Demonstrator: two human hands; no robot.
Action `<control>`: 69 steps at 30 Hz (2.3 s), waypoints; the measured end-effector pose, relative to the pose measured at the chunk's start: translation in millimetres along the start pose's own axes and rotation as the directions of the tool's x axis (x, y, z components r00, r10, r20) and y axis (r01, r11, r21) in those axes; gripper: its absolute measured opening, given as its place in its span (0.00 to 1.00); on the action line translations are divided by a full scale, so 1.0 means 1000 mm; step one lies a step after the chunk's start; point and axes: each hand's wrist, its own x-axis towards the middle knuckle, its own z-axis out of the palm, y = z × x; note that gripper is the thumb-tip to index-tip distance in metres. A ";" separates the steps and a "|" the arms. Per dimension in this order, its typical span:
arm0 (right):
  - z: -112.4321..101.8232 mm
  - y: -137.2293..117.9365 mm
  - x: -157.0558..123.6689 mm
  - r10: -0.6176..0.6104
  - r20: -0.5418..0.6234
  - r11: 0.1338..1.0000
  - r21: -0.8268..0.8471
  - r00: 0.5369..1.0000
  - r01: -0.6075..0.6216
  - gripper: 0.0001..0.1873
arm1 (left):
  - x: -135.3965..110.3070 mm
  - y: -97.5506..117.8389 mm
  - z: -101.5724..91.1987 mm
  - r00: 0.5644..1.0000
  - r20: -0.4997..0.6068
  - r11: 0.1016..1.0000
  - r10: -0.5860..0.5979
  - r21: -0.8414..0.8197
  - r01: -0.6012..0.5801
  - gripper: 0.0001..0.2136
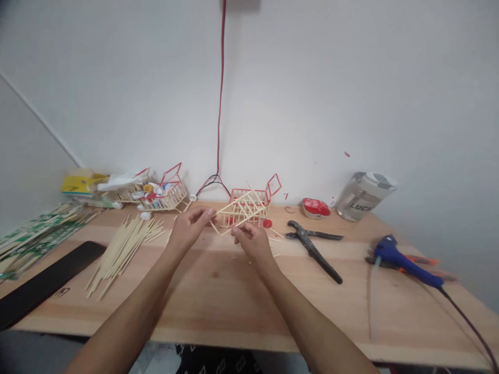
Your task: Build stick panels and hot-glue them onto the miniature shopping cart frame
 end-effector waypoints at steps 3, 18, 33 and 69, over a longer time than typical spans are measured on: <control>0.001 0.001 0.000 -0.007 0.040 0.999 -0.037 0.999 0.009 0.16 | -0.001 0.000 0.000 0.998 0.045 0.999 0.034 0.023 -0.035 0.12; -0.015 0.000 0.006 0.050 0.221 0.990 -0.137 0.974 -0.020 0.17 | 0.005 -0.011 -0.002 0.985 0.100 0.947 -0.139 -0.279 0.162 0.12; -0.009 0.002 0.010 -0.018 0.171 0.996 -0.086 0.985 0.033 0.21 | 0.008 -0.010 -0.009 0.904 0.316 0.720 -0.287 -0.551 0.422 0.08; -0.063 -0.032 0.000 -0.455 -0.309 0.803 -0.547 0.835 0.235 0.13 | 0.005 -0.033 0.007 0.931 0.228 0.774 -0.285 -0.518 0.364 0.18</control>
